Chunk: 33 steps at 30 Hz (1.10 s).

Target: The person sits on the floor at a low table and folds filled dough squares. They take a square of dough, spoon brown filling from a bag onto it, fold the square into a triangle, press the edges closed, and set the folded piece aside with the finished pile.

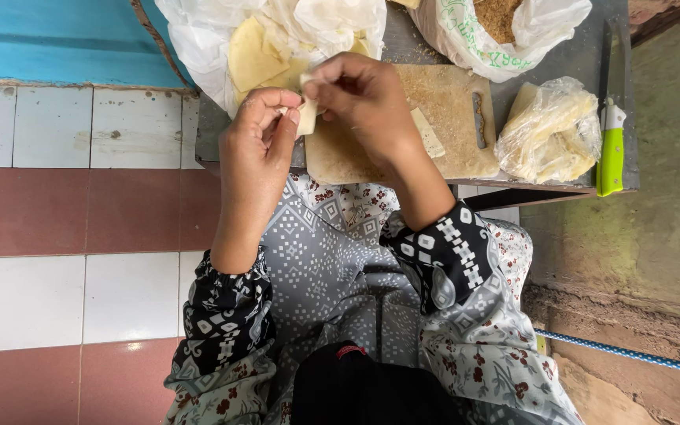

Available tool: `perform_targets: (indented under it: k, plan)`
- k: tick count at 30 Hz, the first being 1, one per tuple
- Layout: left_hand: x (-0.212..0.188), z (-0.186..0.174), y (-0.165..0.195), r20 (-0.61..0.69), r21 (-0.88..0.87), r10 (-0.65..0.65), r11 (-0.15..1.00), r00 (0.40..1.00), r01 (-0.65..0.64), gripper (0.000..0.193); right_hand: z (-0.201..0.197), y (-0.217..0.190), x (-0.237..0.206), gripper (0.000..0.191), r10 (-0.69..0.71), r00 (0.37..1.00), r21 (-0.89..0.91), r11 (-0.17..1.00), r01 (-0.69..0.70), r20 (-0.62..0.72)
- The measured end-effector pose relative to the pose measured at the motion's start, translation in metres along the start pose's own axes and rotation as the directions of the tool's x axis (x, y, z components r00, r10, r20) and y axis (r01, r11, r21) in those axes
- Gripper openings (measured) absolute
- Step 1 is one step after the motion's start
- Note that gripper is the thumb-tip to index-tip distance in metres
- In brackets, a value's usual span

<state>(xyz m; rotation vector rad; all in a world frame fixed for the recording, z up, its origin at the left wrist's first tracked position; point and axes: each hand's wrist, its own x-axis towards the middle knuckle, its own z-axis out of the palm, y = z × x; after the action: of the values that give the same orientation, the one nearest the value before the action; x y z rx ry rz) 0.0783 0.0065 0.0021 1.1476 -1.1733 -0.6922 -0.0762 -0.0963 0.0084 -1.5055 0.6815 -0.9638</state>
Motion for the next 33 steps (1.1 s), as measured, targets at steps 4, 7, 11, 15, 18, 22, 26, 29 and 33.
perform_targets:
  k: [4,7,11,15,18,22,26,29,33]
  plan:
    - [-0.002,0.0,0.005,-0.064,0.01,0.107,0.994,0.992,-0.106,0.01,-0.015,-0.004,-0.012,0.017,0.228,0.971,0.461,0.87,-0.173,-0.067]
    - [-0.002,-0.001,0.003,-0.132,0.076,0.203,0.978,0.97,-0.194,0.01,-0.018,-0.006,-0.019,0.018,0.223,0.969,0.563,0.816,-0.128,-0.103]
    - [0.013,-0.008,-0.003,-0.076,0.396,0.49,0.814,0.868,-0.425,0.017,-0.022,-0.006,-0.022,0.013,0.182,0.941,0.635,0.771,0.042,-0.284]
    - [0.039,-0.009,-0.01,0.101,0.655,0.463,0.635,0.881,-0.409,0.035,-0.025,-0.005,-0.027,0.009,0.07,0.953,0.594,0.794,0.127,-0.296]
    - [0.043,-0.006,-0.013,0.192,0.844,0.535,0.339,0.823,-0.417,0.045,-0.023,0.0,-0.032,0.01,-0.025,0.96,0.482,0.861,0.163,-0.278]
    - [0.046,0.001,-0.013,0.07,0.64,0.451,0.664,0.89,-0.387,0.034,-0.021,0.005,-0.036,0.015,-0.097,0.965,0.35,0.919,0.181,-0.244]
    - [0.044,0.014,-0.01,0.121,0.272,0.145,0.947,0.982,-0.173,0.032,-0.02,0.007,-0.037,0.018,-0.166,0.963,0.232,0.949,0.214,-0.211]
    - [0.029,0.019,-0.008,0.283,-0.044,-0.027,0.998,0.959,0.041,0.035,-0.021,0.005,-0.038,0.015,-0.145,0.971,0.313,0.929,0.2,-0.191]
    - [0.016,0.024,-0.004,0.303,-0.209,-0.013,0.975,0.953,0.08,0.03,-0.02,-0.001,-0.04,0.012,0.012,0.971,0.513,0.85,0.117,-0.24]
